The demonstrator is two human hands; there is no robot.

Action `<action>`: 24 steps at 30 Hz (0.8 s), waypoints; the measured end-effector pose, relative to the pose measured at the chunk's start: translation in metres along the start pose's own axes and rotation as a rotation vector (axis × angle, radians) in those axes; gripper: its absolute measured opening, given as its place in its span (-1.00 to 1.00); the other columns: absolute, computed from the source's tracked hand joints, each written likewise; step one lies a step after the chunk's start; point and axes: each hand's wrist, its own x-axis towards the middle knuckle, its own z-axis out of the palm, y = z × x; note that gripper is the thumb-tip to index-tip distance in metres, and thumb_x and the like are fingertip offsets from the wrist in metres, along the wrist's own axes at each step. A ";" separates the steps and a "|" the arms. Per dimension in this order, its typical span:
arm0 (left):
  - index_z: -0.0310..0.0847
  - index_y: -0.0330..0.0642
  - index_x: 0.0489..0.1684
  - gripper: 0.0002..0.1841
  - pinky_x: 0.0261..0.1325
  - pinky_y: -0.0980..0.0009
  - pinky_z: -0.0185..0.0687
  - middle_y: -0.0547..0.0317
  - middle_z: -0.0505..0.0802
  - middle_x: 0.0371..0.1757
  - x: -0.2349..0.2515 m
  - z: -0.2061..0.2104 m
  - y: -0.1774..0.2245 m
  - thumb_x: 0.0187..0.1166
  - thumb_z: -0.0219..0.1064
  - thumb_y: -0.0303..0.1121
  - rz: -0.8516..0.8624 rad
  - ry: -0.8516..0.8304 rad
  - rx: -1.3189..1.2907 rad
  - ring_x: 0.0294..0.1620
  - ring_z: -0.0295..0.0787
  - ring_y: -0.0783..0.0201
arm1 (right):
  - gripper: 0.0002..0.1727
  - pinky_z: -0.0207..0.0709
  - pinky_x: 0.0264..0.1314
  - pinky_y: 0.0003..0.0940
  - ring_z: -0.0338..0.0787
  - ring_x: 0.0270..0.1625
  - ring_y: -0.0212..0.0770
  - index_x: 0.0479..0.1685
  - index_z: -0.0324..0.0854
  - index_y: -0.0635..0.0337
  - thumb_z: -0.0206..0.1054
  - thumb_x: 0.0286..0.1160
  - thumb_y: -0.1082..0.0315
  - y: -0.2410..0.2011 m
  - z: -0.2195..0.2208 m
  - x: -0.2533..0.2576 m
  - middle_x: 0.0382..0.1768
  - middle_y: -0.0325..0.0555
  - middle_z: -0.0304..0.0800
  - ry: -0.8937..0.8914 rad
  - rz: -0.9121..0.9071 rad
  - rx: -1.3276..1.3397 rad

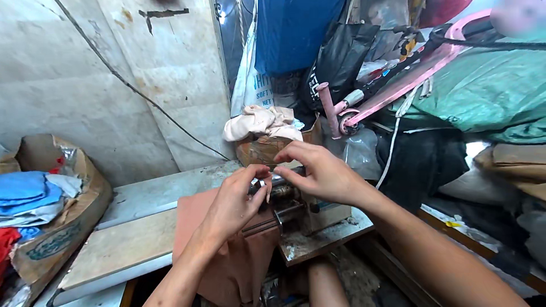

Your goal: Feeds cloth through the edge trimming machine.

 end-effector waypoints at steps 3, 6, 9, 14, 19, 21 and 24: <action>0.68 -0.18 0.17 -0.72 0.30 0.38 0.75 0.28 0.90 0.05 -0.003 0.000 0.001 0.55 0.43 -0.34 -0.002 0.032 0.011 0.13 0.82 0.43 | -0.41 0.69 -0.04 -0.17 0.79 -0.12 -0.35 0.29 0.68 -0.08 0.17 0.61 -0.31 0.004 0.005 0.013 -0.16 -0.33 0.82 -0.273 0.049 -0.037; 0.62 -0.16 0.26 -0.63 0.28 0.37 0.77 0.28 0.88 0.11 -0.005 0.000 -0.003 0.52 0.48 -0.31 -0.054 0.022 -0.045 0.15 0.82 0.43 | -0.50 0.66 -0.19 -0.21 0.76 -0.30 -0.41 0.17 0.72 -0.14 0.17 0.65 -0.27 0.008 0.013 0.019 -0.37 -0.40 0.79 -0.343 0.043 -0.006; 0.48 -0.12 0.50 -0.47 0.41 0.24 0.70 0.23 0.77 0.34 -0.009 -0.001 -0.017 0.56 0.40 -0.17 -0.176 -0.058 -0.216 0.34 0.73 0.35 | -0.54 0.65 -0.02 -0.13 0.81 -0.18 -0.35 0.22 0.74 -0.10 0.16 0.69 -0.17 0.009 0.022 0.016 -0.25 -0.37 0.86 -0.184 -0.055 -0.116; 0.45 -0.06 0.57 -0.45 0.33 0.23 0.74 0.25 0.84 0.23 -0.003 0.002 -0.039 0.67 0.28 -0.01 -0.429 -0.107 -0.478 0.25 0.79 0.31 | -0.58 0.49 0.31 0.05 0.78 0.10 -0.10 0.26 0.76 0.00 0.12 0.76 0.01 0.019 0.057 0.024 0.00 -0.14 0.83 0.157 -0.209 -0.408; 0.52 -0.12 0.50 -0.57 0.16 0.23 0.75 0.14 0.86 0.11 0.017 0.007 -0.054 0.84 0.07 -0.11 -0.550 0.026 -0.642 0.10 0.82 0.26 | -0.71 0.38 0.50 0.19 0.76 0.20 -0.13 0.10 0.82 -0.07 0.41 0.53 0.07 0.040 0.078 0.044 0.03 -0.19 0.82 0.306 -0.182 -0.265; 0.64 -0.07 0.35 -0.64 0.05 0.29 0.77 0.19 0.91 -0.01 0.028 0.008 -0.052 0.78 0.21 -0.09 -0.595 0.080 -0.606 -0.02 0.85 0.31 | -0.72 0.38 0.41 0.17 0.73 0.15 -0.17 0.05 0.81 -0.10 0.52 0.39 0.10 0.042 0.079 0.052 0.01 -0.23 0.79 0.274 -0.090 -0.127; 0.65 -0.09 0.18 -0.71 -0.07 0.34 0.74 0.21 0.88 -0.23 0.037 0.016 -0.060 0.64 0.42 -0.19 -0.585 0.137 -0.502 -0.25 0.81 0.36 | -0.67 0.40 0.20 0.18 0.69 0.04 -0.10 0.02 0.74 -0.06 0.58 0.24 0.21 0.041 0.082 0.063 -0.06 -0.16 0.68 0.216 -0.011 -0.061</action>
